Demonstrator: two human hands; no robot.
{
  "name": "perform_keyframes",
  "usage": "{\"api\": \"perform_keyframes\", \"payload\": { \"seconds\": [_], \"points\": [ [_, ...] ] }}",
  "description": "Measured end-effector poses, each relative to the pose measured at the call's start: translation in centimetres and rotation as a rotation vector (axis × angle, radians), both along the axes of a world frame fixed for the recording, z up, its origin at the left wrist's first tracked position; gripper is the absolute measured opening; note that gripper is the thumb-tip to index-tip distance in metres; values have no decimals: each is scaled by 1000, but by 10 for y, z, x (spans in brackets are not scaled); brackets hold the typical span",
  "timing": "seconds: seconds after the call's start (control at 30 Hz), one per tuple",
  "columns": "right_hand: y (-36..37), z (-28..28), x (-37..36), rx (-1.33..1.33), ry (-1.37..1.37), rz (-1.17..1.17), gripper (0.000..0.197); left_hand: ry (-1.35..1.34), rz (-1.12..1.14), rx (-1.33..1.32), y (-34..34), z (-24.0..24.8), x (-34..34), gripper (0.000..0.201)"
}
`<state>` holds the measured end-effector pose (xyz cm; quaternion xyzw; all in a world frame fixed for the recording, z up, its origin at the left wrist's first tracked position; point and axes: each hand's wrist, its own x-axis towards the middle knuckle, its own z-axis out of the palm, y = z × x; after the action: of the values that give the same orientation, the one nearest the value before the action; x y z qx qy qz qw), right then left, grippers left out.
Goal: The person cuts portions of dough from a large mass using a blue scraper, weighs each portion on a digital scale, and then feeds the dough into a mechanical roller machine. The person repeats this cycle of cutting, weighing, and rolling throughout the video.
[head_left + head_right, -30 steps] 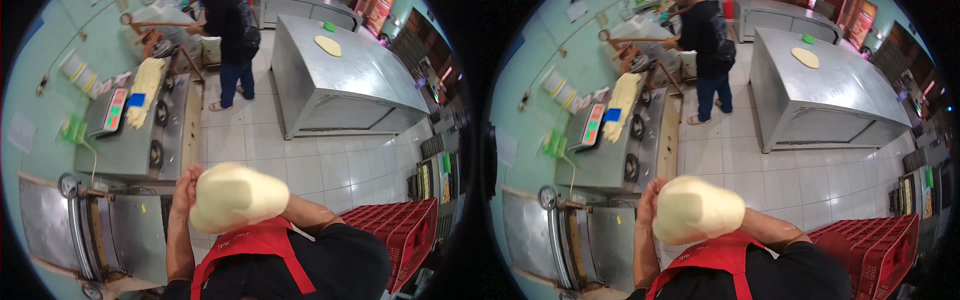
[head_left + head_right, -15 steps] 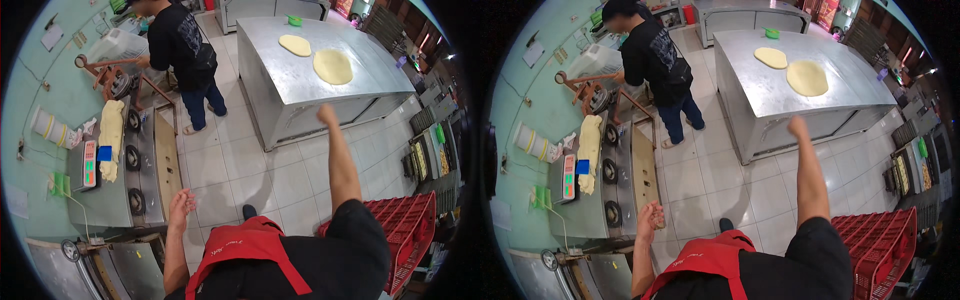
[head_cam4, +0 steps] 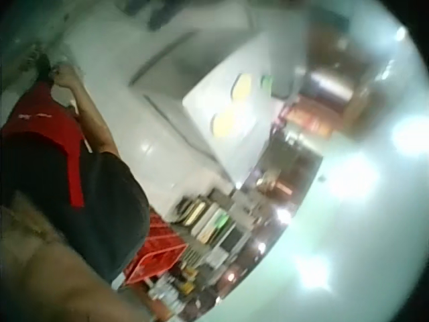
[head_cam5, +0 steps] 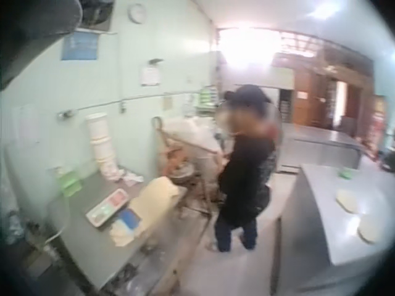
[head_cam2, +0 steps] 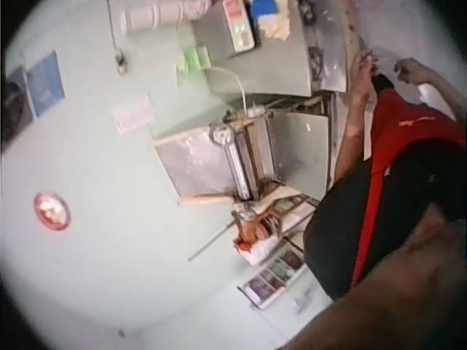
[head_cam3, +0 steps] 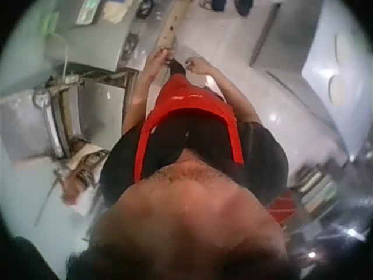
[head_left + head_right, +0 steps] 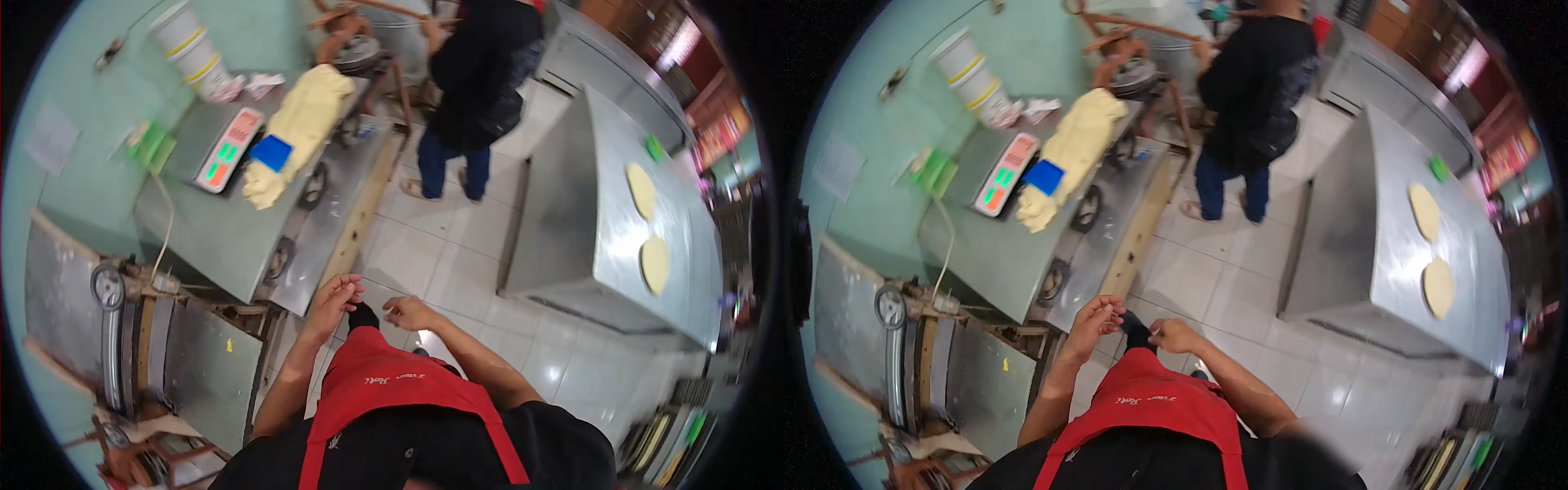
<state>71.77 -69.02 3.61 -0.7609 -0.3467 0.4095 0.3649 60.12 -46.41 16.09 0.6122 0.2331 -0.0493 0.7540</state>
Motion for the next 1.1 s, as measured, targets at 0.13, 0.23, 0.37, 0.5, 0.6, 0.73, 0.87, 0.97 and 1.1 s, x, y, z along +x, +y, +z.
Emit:
{"api": "perform_keyframes", "payload": {
  "seconds": [0.13,0.23,0.37,0.5,0.6,0.73,0.87,0.97,1.1],
  "points": [
    [117,17,95,17,-329,82,49,-24,207,24,98,-14,-8,34],
    [230,72,150,168,-354,2,56,-61,434,55,162,-17,-25,31],
    [379,119,214,174,-612,-36,67,16,591,121,233,-20,-28,31],
    [484,127,239,-144,-852,83,78,28,621,187,275,-22,0,32],
    [522,122,235,-279,-824,23,71,12,612,250,302,-42,31,34],
    [522,120,243,-119,-764,155,54,24,658,465,337,-70,91,43],
    [522,130,287,181,-688,98,38,63,590,1041,376,-72,184,63],
    [547,137,332,227,-670,132,30,274,416,1169,373,-46,257,67],
    [585,85,330,176,-654,359,27,383,387,1039,374,-55,272,55]
  ]
}}
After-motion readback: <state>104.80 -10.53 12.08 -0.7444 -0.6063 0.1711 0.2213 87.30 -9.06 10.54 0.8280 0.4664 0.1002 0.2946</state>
